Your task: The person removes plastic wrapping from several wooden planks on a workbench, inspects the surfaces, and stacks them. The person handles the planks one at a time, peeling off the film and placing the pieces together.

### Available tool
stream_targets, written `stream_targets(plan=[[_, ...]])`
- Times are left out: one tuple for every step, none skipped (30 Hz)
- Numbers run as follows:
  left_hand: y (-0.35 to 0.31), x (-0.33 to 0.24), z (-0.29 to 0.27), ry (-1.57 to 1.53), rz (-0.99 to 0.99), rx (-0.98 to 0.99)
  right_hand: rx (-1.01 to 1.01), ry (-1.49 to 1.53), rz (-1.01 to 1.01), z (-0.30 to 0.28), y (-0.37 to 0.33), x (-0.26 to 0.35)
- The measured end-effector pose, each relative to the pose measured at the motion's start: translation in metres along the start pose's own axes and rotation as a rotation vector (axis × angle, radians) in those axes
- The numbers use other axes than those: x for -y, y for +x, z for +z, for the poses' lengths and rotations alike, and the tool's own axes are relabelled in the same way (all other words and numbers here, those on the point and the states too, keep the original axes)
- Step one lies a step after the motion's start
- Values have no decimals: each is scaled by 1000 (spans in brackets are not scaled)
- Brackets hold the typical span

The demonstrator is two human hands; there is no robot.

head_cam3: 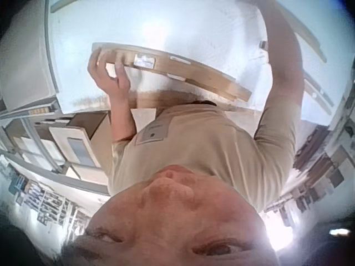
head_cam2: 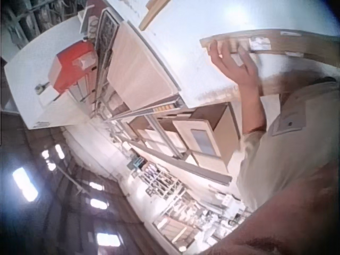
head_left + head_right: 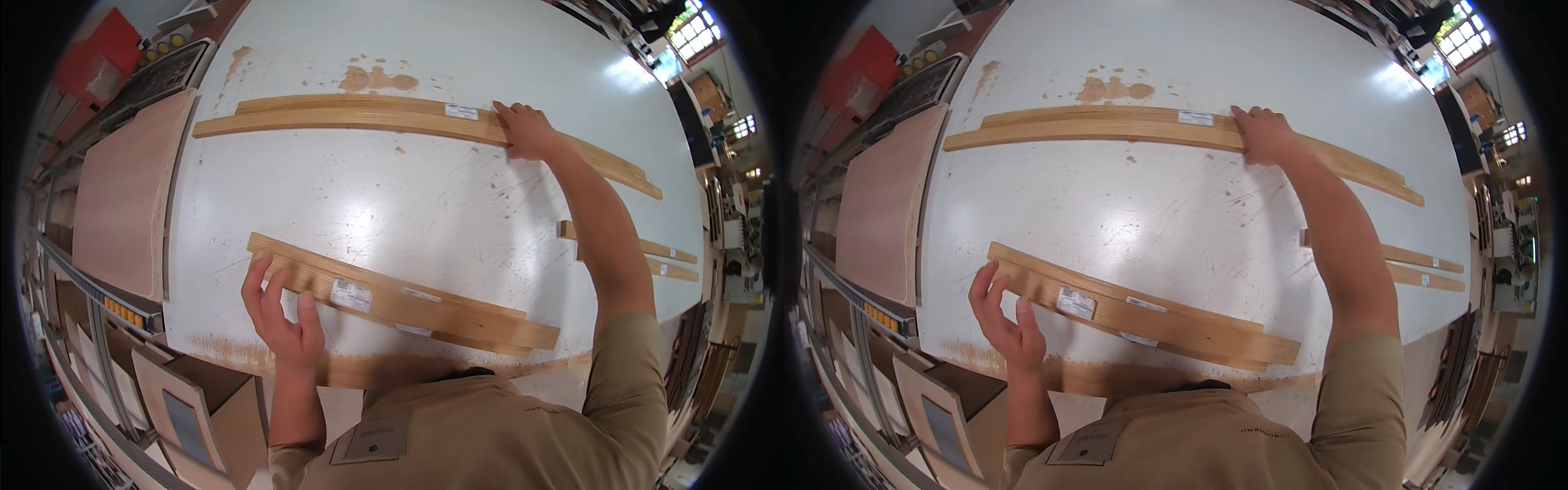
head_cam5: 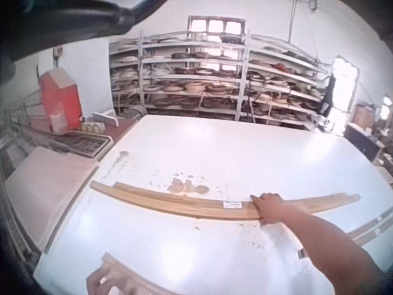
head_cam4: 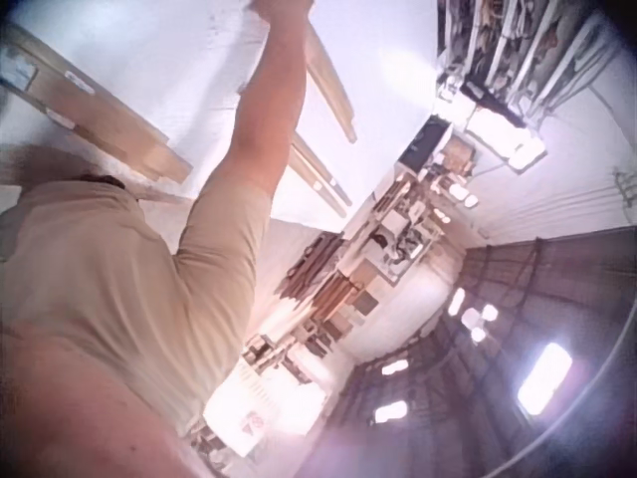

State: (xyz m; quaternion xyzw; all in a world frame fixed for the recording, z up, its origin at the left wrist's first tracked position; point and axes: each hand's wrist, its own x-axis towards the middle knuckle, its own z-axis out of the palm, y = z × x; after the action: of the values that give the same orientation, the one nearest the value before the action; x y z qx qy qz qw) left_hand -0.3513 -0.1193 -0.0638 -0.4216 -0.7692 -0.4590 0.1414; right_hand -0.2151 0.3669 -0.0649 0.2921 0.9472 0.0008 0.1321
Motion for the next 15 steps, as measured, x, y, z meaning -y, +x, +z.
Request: stream_targets(plan=[[5, 3, -1, 10, -1, -3, 22, -32, -8, -5, -1, 7], [9, 6, 0, 13, -4, -10, 43, -72, -12, -9, -2, 11], [12, 9, 0, 15, -5, -16, -9, -58, -27, -8, -2, 12], [16, 10, 2, -1, -17, -24, -59, -47, -33, -8, -5, 8], [18, 10, 4, -17, -28, -35, -110, -37, -39, -8, -10, 6], [19, 10, 5, -34, -38, -45, -121, -8, -21, -8, -16, 5], [20, 9, 5, -43, -57, -18, -134, 27, -2, -11, -23, 5], [21, 8, 4, -52, -70, 9, -151, 64, 17, -16, -30, 7], [23, 6, 4, -62, -83, 37, -162, 65, 12, -22, -39, 10], [25, 3, 5, -78, -78, 48, -174, 62, 10, -31, -50, 11], [27, -1, 5, -95, -75, 58, -186, 57, 7, -42, -65, 13], [28, -6, 6, -113, -71, 69, -196, 55, 2, -55, -82, 18], [30, -12, 8, -127, -58, 61, -215, 52, -4, -70, -102, 25], [32, -19, 10, -131, -44, 49, -237, 53, -18, -83, -119, 33], [35, -26, 12, -153, -24, 45, -253, 53, -11, -96, -143, 38]])
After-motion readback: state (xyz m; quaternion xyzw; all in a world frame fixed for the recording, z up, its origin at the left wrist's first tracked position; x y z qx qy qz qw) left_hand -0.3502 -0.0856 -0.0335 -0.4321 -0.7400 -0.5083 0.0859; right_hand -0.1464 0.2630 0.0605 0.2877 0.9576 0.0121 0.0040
